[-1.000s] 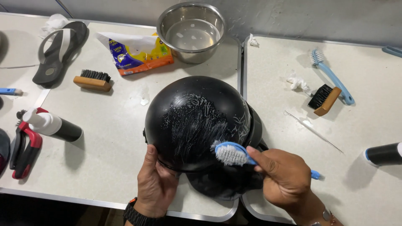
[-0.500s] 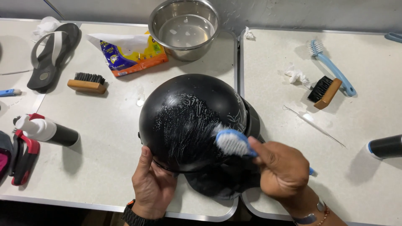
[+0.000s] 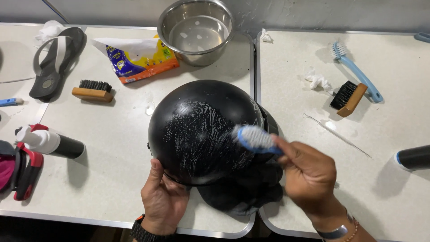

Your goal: The person uses a thin metal tool to scrape white residue off a black helmet. They then scrub the helmet with a blue brush and a cleaning solution, wipe it with a gray cloth, and repeat the scrubbing process on different areas.

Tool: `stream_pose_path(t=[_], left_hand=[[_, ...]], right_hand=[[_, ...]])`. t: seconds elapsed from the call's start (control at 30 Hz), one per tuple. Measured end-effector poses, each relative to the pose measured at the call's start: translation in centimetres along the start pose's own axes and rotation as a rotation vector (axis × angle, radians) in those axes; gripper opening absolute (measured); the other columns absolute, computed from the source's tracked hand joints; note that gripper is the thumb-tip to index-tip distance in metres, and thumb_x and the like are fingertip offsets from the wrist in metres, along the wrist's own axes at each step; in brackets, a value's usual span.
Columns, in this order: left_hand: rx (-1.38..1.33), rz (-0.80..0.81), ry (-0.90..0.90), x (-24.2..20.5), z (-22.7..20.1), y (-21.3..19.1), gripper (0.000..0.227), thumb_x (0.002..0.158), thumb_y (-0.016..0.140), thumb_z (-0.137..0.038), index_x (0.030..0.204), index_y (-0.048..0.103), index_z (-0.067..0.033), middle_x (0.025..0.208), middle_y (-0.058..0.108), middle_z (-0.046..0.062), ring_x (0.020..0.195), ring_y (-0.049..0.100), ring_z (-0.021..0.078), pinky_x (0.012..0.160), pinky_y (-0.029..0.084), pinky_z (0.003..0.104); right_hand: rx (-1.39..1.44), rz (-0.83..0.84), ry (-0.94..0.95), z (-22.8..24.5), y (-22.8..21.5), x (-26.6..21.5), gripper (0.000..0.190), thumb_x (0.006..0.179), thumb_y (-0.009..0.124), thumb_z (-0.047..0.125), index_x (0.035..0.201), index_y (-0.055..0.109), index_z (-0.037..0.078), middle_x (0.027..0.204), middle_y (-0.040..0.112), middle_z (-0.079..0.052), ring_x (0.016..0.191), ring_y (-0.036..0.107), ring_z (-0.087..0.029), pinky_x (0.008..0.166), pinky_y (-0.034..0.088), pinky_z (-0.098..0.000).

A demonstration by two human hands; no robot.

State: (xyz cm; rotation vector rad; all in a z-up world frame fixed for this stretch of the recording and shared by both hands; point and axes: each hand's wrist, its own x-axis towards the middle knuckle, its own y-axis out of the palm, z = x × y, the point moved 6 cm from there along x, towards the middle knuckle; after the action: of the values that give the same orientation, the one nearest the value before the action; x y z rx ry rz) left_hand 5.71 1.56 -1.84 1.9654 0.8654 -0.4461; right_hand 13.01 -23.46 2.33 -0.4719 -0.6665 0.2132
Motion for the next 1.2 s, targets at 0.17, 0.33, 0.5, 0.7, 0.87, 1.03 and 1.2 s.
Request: stream_pose_path(t=[0.17,0.33,0.5,0.7,0.87,1.03,1.2], left_hand=[[-0.026,-0.025,0.000,0.1,0.0,-0.2,0.063,0.092,0.038,-0.036,0.151,0.048,-0.0135,0.151,0.055,0.010,0.140,0.051,0.0297,0.117,0.038,0.049],[-0.008,0.000,-0.004,0.1,0.2,-0.4,0.065,0.092,0.038,-0.037,0.151,0.049,-0.0125,0.149,0.056,0.013,0.138,0.052,0.0332,0.115,0.039,0.053],[-0.019,-0.034,0.000,-0.1,-0.2,0.2,0.067,0.091,0.036,-0.036,0.153,0.046,-0.0120,0.154,0.053,0.011,0.143,0.049,0.0306,0.119,0.037,0.050],[-0.006,-0.029,-0.005,0.1,0.0,-0.2,0.064,0.093,0.036,-0.038,0.151,0.049,-0.0128,0.149,0.056,0.013,0.138,0.052,0.0335,0.115,0.039,0.052],[0.009,-0.013,-0.001,-0.1,-0.1,0.1,0.067,0.091,0.036,-0.037,0.153,0.047,-0.0131,0.153,0.054,0.012,0.140,0.051,0.0319,0.116,0.038,0.051],[-0.012,-0.002,0.013,-0.3,-0.2,0.2,0.066,0.092,0.036,-0.037,0.152,0.047,-0.0101,0.151,0.055,0.015,0.139,0.051,0.0344,0.116,0.039,0.053],[-0.021,0.048,0.022,0.4,0.1,-0.4,0.064,0.094,0.036,-0.036,0.151,0.047,-0.0123,0.152,0.054,0.012,0.141,0.050,0.0297,0.117,0.038,0.048]], right_hand=[[0.031,-0.046,-0.027,1.0,0.2,0.0,0.038,0.093,0.063,-0.012,0.129,0.065,-0.001,0.076,0.064,-0.002,0.063,0.055,-0.009,0.057,0.050,-0.0210],[-0.002,-0.087,-0.008,0.1,0.5,0.0,0.033,0.093,0.062,-0.013,0.126,0.065,-0.005,0.072,0.066,-0.006,0.058,0.055,-0.013,0.047,0.052,-0.0204],[0.091,0.008,0.048,0.7,0.6,-0.8,0.040,0.092,0.061,-0.012,0.130,0.066,0.000,0.075,0.057,0.002,0.065,0.051,-0.008,0.060,0.048,-0.0212],[0.079,-0.090,0.080,0.3,0.5,-1.0,0.036,0.095,0.063,-0.007,0.130,0.065,-0.001,0.087,0.069,-0.003,0.073,0.062,-0.010,0.064,0.055,-0.0202],[0.110,-0.091,0.142,-0.1,0.4,-1.0,0.036,0.094,0.066,-0.005,0.130,0.065,-0.003,0.088,0.069,-0.005,0.073,0.061,-0.010,0.067,0.054,-0.0205],[0.144,-0.051,0.138,-0.2,0.6,-1.8,0.034,0.092,0.064,-0.003,0.126,0.066,0.001,0.103,0.078,-0.013,0.085,0.074,-0.016,0.076,0.069,-0.0213],[0.078,-0.142,0.146,-0.2,0.3,-1.4,0.032,0.094,0.064,-0.003,0.126,0.064,-0.007,0.106,0.075,-0.017,0.090,0.073,-0.020,0.080,0.067,-0.0247]])
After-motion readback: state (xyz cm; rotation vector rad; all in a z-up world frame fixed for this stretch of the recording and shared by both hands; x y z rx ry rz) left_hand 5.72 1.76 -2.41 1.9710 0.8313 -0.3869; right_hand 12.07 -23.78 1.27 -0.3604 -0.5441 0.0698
